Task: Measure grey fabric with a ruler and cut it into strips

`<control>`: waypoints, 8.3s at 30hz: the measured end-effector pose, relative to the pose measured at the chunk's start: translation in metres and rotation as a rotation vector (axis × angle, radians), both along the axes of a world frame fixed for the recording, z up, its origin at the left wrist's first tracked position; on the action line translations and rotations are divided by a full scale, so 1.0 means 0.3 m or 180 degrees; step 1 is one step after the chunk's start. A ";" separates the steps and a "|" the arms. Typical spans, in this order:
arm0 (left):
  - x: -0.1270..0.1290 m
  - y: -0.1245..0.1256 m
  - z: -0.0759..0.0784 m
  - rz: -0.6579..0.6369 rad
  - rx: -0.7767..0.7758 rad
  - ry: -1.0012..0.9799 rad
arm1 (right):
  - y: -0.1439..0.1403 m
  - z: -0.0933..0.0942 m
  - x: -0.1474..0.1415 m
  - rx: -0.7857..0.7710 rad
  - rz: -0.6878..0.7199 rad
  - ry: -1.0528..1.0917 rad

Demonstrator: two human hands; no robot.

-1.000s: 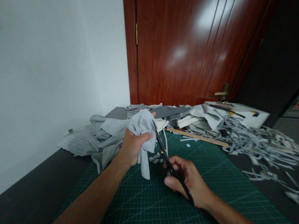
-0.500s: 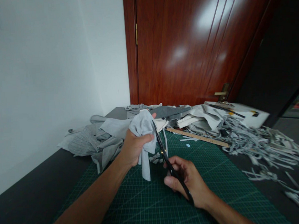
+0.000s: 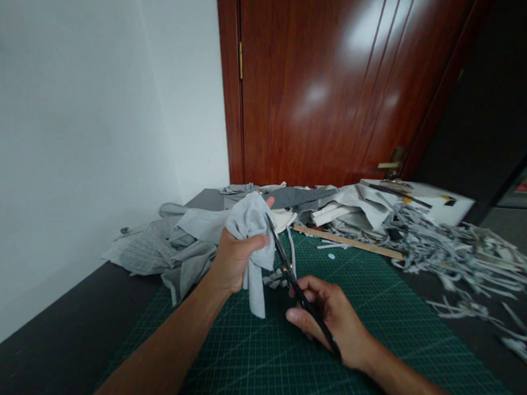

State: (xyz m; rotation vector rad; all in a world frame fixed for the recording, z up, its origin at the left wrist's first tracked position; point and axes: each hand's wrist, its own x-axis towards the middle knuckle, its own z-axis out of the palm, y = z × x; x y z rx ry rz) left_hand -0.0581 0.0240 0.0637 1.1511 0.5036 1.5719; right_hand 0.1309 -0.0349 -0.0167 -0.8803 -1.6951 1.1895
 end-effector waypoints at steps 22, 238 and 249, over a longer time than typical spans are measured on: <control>0.005 0.005 0.010 0.0470 -0.0157 -0.0264 | 0.009 -0.027 -0.004 0.0008 -0.0100 0.0033; -0.166 0.055 0.037 -0.0535 -0.1105 0.1243 | 0.017 0.000 0.022 0.0430 -0.0169 -0.0722; -0.200 0.063 0.046 -0.0856 -0.0988 0.0964 | 0.020 0.000 0.022 0.0402 -0.0208 -0.0640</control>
